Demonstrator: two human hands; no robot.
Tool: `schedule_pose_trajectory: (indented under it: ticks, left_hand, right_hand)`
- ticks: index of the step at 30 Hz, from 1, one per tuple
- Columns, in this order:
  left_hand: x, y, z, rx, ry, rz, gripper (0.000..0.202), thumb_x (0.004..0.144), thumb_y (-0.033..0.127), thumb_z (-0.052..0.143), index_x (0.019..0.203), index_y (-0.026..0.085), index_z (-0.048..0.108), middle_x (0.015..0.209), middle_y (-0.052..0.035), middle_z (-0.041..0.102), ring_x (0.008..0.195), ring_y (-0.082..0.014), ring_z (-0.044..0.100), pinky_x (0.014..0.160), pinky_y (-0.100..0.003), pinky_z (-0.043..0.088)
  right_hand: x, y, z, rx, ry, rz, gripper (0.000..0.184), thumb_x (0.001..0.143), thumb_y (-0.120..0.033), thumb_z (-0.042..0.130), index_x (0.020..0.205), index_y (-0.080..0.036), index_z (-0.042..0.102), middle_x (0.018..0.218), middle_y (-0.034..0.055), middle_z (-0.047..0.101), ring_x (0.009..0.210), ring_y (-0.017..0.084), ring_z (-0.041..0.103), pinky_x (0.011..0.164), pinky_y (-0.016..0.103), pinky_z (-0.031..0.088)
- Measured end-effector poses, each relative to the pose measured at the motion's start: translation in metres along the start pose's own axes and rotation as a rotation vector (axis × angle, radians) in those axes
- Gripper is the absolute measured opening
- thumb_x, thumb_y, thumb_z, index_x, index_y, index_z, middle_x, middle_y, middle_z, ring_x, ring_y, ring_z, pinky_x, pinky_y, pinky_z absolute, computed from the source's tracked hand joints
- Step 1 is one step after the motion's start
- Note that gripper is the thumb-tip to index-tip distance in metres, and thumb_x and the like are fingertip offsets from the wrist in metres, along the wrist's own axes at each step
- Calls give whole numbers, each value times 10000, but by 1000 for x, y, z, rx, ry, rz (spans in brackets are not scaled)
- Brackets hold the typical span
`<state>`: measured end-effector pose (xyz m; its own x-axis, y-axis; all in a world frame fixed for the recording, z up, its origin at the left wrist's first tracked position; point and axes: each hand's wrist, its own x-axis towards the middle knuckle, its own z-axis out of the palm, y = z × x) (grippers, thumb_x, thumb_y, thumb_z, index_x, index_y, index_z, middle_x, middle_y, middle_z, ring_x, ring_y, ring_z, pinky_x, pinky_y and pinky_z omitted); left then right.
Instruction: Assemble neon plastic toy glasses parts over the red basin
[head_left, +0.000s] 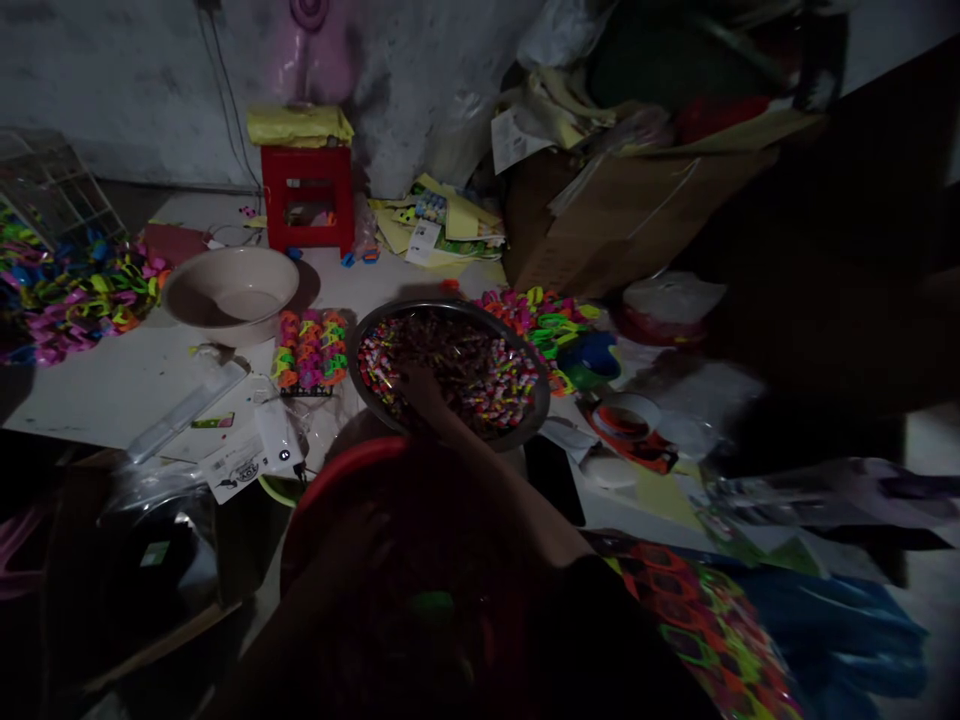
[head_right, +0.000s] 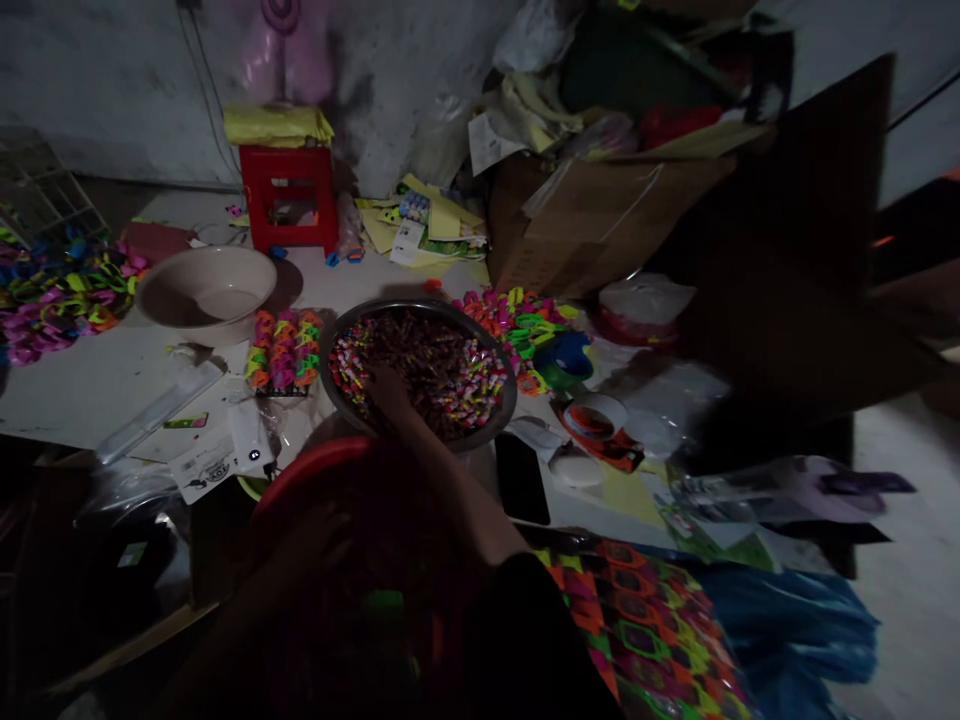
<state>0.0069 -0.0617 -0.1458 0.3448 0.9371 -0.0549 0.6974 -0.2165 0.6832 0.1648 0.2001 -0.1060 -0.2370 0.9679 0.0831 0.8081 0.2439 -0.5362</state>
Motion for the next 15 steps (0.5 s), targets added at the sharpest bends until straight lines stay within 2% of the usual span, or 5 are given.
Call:
schedule_pose_trajectory:
  ticks: [7, 12, 15]
  left_hand:
    - [-1, 8, -7, -20, 36, 19, 336, 901, 274, 499, 1231, 273, 565, 1314, -88, 558, 1203, -270, 529, 1018, -456, 453]
    - [0, 6, -7, -5, 47, 24, 334, 879, 280, 518, 1206, 278, 585, 1300, -85, 577, 1191, -284, 543, 1004, -454, 472]
    - [-3, 2, -2, 14, 57, 17, 328, 886, 264, 511, 1208, 274, 578, 1310, -84, 570, 1200, -277, 541, 1017, -462, 465]
  right_hand:
    - [-6, 7, 1, 27, -37, -62, 338, 878, -208, 534, 1184, -97, 623, 1229, 157, 624, 1143, 217, 566, 996, 335, 397]
    - [-10, 1, -3, 42, -52, -72, 403, 907, -195, 470, 1297, -113, 531, 1257, 147, 611, 1152, 207, 562, 988, 314, 402]
    - [-7, -2, -6, 41, -69, -70, 401, 897, -177, 472, 1287, -104, 531, 1268, 151, 602, 1135, 203, 568, 974, 297, 409]
